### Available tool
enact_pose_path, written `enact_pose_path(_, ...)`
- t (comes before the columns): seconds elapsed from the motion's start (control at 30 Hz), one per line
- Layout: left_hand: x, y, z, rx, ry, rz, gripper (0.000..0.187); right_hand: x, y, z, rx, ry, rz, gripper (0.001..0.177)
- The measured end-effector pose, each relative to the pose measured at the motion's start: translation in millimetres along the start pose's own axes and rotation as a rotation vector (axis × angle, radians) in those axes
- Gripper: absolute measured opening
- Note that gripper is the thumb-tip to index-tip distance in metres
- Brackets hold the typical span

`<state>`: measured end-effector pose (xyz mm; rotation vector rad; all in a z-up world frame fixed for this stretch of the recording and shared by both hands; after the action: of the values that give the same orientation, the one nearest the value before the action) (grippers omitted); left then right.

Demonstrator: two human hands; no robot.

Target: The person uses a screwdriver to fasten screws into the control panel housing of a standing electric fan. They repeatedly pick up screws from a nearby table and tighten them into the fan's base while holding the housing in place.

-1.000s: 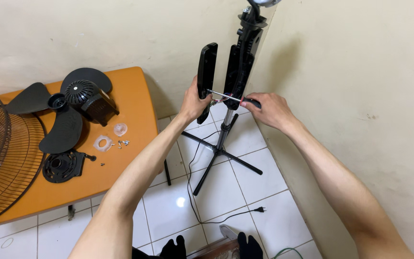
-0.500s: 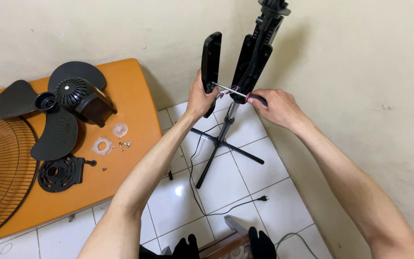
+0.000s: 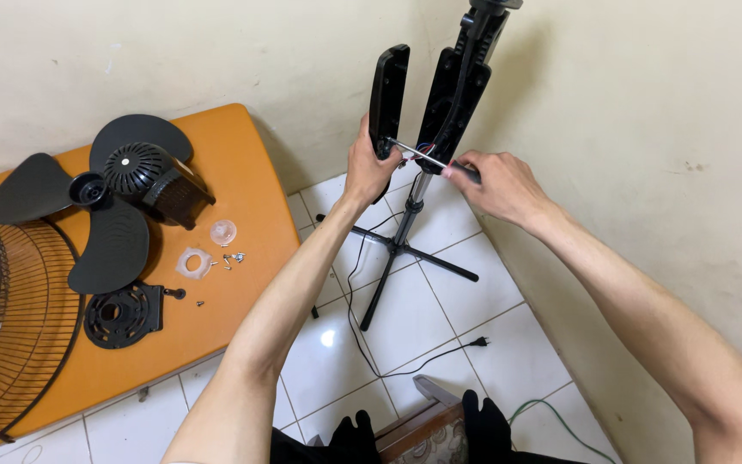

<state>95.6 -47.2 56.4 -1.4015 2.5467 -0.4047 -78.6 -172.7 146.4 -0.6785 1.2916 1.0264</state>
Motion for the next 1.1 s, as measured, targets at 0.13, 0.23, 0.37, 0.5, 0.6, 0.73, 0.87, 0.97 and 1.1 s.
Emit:
enact_pose_path(0.13,4,1,-6,-0.044,0.055,-0.013,0.073,-24,8,19,-0.273,0.006,-0.217,0.039)
enact_pose_path(0.23,4,6,-8,-0.007,0.005,-0.032,0.070,-32,14,18,-0.338,0.219,-0.296,0.025)
enact_pose_path(0.37,3,12,-11,0.000,-0.019,-0.025,0.069,-37,25,21,-0.385,0.421,-0.434,0.025)
enact_pose_path(0.5,-3,9,-18,-0.002,-0.030,-0.021,0.072,-7,15,-1,-0.170,-0.093,-0.144,0.027)
enact_pose_path(0.6,-9,7,-24,0.049,-0.033,-0.013,0.075,34,0,-21,0.135,-0.637,0.207,0.032)
enact_pose_path(0.73,-15,0,-24,0.059,-0.081,0.008,0.078,7,-9,-10,-0.259,-0.280,-0.122,0.040)
enact_pose_path(0.87,-16,-7,-27,0.103,-0.167,-0.002,0.080,-18,-2,-7,-0.364,0.007,-0.411,0.027)
enact_pose_path(0.97,-17,-7,-23,0.057,-0.186,-0.005,0.079,-28,6,5,-0.494,0.260,-0.602,0.029)
enact_pose_path(1.1,-21,-2,-21,0.027,-0.159,0.018,0.080,-18,-3,4,-0.548,0.364,-0.532,0.035)
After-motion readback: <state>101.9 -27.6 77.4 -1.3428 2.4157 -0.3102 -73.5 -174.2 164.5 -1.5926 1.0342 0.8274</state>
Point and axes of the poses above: each hand's wrist, its own y-axis away from the middle knuckle, its own x-axis out of the palm, z = x × y, the point moved 8 cm from there along -y, towards the middle knuckle, and after that the axes turned 6 degrees about y, right-handed, at the moved point
